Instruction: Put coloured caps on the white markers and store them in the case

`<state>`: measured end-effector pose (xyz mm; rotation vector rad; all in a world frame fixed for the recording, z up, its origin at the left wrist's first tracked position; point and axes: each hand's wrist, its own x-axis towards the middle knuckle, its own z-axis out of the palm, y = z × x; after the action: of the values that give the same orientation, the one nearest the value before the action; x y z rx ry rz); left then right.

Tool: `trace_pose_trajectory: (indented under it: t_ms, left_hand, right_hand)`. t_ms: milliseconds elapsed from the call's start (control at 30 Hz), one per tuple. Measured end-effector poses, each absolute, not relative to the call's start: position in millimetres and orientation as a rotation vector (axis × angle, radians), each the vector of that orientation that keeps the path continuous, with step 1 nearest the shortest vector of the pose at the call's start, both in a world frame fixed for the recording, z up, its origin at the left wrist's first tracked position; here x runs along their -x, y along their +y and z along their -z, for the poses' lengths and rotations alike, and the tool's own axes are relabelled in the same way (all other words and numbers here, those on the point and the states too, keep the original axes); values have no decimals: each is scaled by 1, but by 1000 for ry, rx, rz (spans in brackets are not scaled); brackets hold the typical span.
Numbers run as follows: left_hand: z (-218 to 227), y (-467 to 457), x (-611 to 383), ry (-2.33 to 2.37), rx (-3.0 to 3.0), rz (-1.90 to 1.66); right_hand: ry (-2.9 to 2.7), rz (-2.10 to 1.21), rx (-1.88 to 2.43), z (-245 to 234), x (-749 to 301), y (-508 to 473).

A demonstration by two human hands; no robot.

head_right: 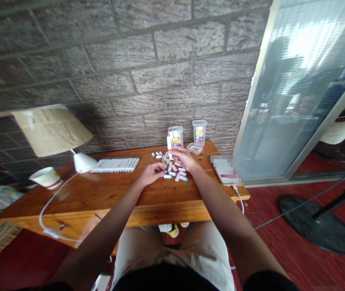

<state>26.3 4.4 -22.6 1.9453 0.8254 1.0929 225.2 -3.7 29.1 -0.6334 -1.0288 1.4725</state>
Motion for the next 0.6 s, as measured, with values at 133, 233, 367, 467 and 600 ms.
trace_pose_trajectory:
  t_ms: [133, 233, 367, 467, 600]
  left_hand:
    - [22, 3, -26, 865, -1954, -1060]
    - [21, 2, -25, 897, -1990, -1013]
    - [20, 1, -25, 919, -1983, -1028]
    - [17, 1, -26, 924, -1875, -1143]
    - [10, 4, -25, 908, -1604, -1302]
  right_hand:
    - [-1028, -1470, 639, -29, -225, -4]
    - [-1032, -1467, 642, -29, -225, -4]
    - [-1051, -1468, 639, -28, -225, -2]
    - [-1075, -1468, 643, -28, -225, -2]
    - [-1090, -1447, 665, -29, -223, -3]
